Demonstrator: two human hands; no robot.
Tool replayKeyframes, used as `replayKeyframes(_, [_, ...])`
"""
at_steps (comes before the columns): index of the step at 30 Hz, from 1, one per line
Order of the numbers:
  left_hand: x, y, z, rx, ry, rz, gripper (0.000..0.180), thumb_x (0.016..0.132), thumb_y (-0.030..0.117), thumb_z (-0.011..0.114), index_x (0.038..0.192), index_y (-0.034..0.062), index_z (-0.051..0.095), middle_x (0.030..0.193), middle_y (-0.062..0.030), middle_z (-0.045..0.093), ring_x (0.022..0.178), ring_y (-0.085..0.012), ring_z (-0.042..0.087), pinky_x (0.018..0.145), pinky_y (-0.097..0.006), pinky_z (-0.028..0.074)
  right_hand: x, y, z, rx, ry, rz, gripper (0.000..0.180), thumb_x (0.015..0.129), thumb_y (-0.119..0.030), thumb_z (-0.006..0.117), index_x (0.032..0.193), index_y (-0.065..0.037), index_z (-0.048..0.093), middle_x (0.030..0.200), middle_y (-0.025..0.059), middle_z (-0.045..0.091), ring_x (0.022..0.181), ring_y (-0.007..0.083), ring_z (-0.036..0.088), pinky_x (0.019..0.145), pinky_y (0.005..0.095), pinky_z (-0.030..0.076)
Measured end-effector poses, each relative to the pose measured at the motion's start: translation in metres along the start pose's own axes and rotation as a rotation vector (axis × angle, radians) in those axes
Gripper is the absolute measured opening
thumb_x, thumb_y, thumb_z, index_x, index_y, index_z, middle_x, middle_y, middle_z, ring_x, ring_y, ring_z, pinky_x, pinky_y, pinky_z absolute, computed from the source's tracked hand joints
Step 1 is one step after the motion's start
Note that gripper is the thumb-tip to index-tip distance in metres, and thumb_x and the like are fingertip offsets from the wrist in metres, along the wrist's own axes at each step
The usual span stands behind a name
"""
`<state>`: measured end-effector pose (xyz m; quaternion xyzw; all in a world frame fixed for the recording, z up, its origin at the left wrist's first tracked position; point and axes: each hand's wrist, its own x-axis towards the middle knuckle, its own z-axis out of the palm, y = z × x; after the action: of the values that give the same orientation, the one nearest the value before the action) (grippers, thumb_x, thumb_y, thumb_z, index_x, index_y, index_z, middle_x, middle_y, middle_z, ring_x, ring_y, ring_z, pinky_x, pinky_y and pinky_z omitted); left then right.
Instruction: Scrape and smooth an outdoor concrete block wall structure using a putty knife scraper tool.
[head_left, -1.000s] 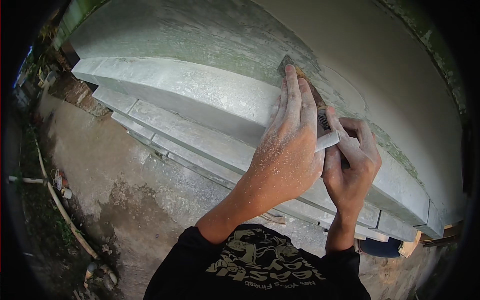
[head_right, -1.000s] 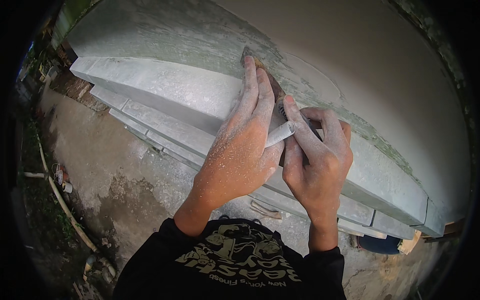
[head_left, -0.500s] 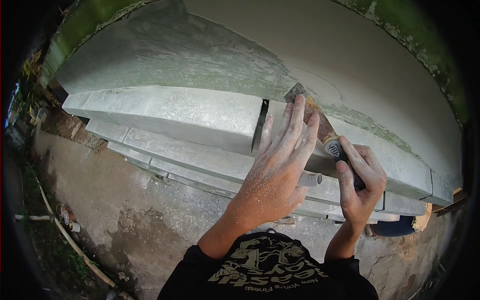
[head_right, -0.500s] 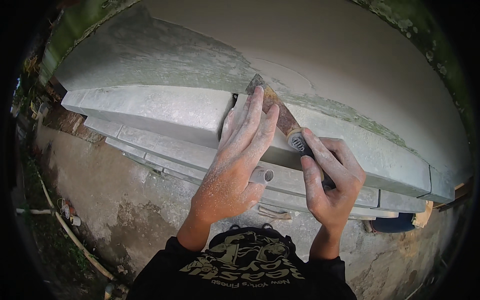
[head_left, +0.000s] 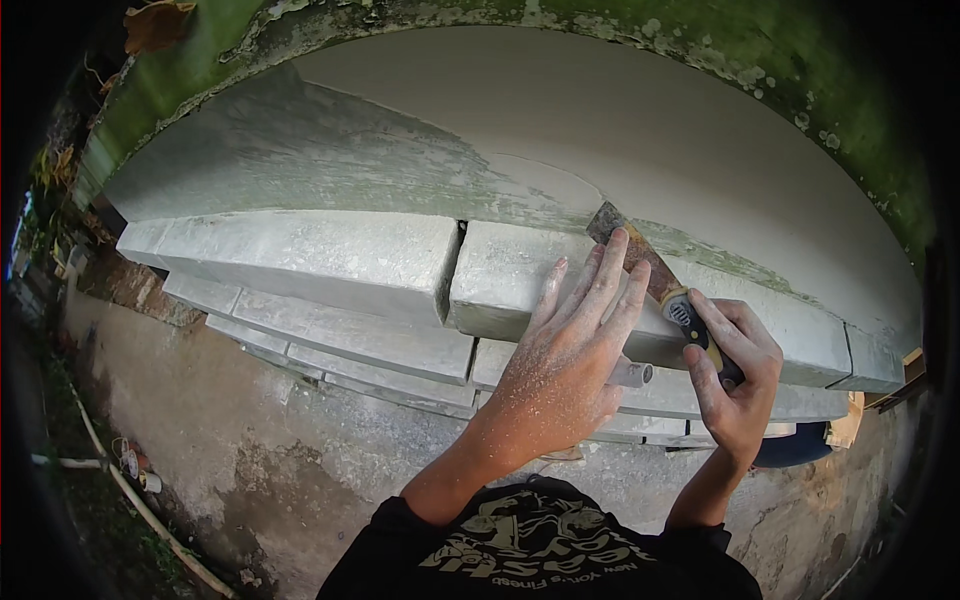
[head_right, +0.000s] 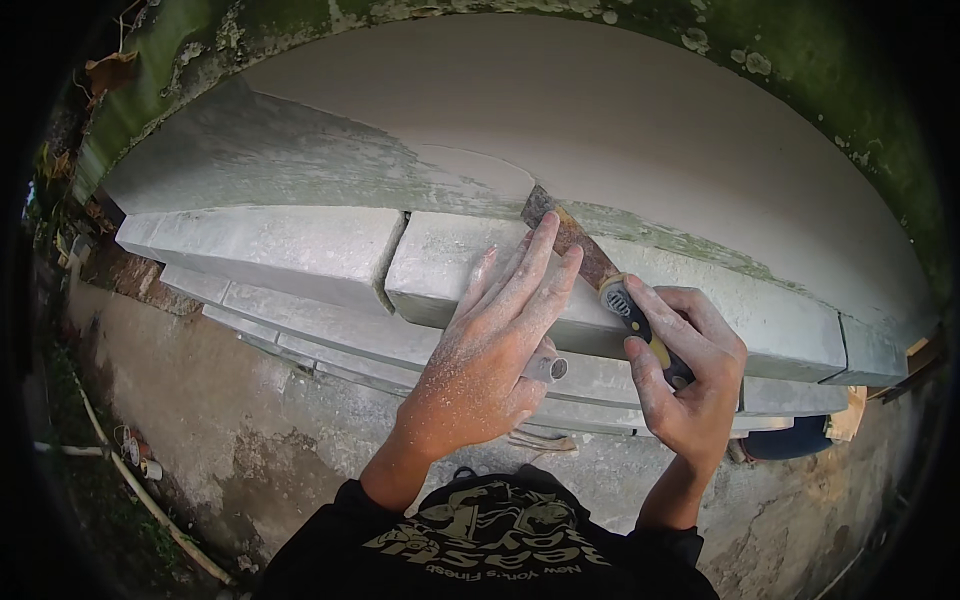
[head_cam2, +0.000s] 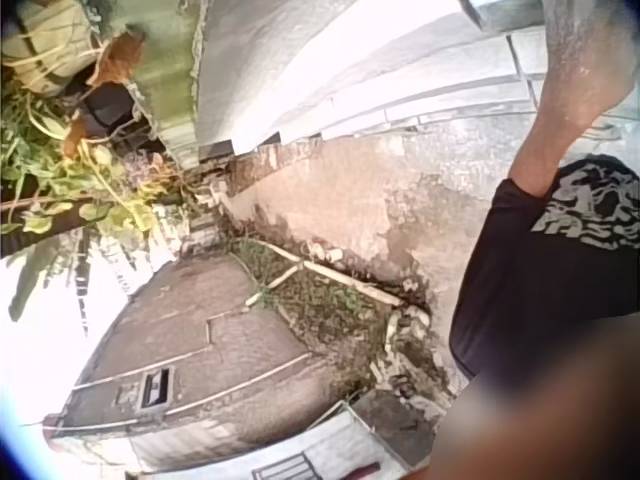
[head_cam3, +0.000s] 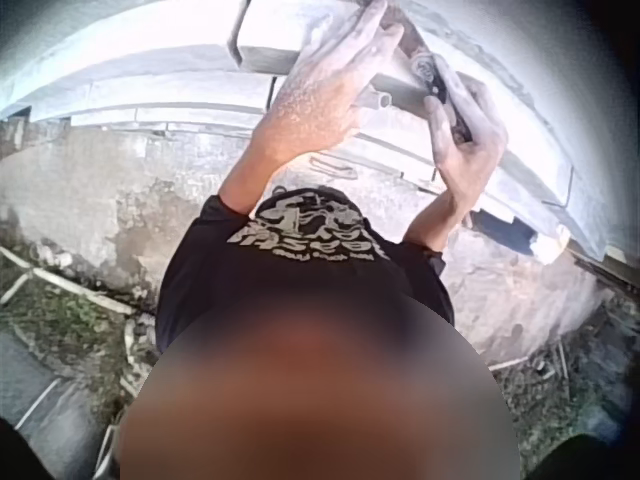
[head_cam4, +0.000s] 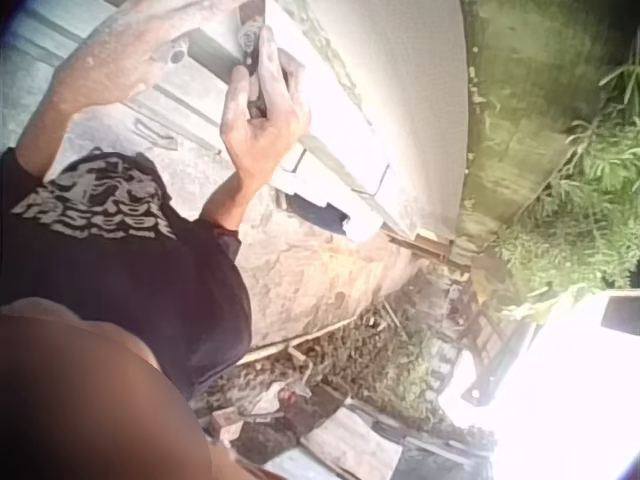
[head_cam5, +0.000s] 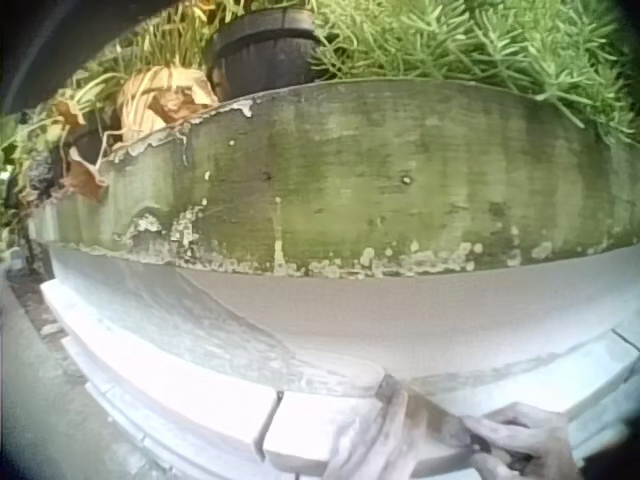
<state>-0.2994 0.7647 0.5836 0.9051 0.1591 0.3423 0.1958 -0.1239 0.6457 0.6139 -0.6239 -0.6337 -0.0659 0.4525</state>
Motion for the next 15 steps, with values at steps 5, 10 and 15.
replayKeyframes(5, [0.012, 0.01, 0.015, 0.055, 0.075, -0.086, 0.086, 0.074, -0.003, 0.056, 0.156, -0.0004, 0.032, 0.165, -0.0235, 0.025, 0.149, -0.0424, 0.03, 0.123, -0.057, 0.02, 0.013, 0.022, -0.013, 0.013, -0.028, -0.077, 0.05, 0.074, 0.001, 0.068, 0.123, -0.001, 0.072, 0.097, 0.0185, 0.068, 0.084, 0.0263, 0.067, 0.081, 0.0308, 0.052])
replayKeyframes(10, [0.014, 0.012, 0.031, 0.026, 0.287, -0.168, 0.071, 0.083, 0.003, 0.053, 0.153, -0.0028, 0.038, 0.157, -0.0249, 0.039, 0.143, -0.0445, 0.04, 0.121, -0.054, 0.025, 0.019, 0.033, -0.005, 0.041, -0.033, -0.15, 0.048, 0.075, 0.002, 0.068, 0.122, -0.003, 0.073, 0.096, 0.0169, 0.068, 0.082, 0.0261, 0.067, 0.078, 0.0321, 0.053])
replayKeyframes(15, [0.021, 0.02, 0.036, 0.023, 0.38, -0.273, 0.068, 0.086, 0.005, 0.053, 0.151, -0.0055, 0.038, 0.156, -0.0274, 0.04, 0.142, -0.045, 0.041, 0.12, -0.054, 0.026, 0.021, 0.039, -0.006, 0.077, -0.058, -0.143, 0.049, 0.076, 0.002, 0.069, 0.124, -0.004, 0.073, 0.096, 0.0164, 0.068, 0.081, 0.025, 0.067, 0.076, 0.0318, 0.053])
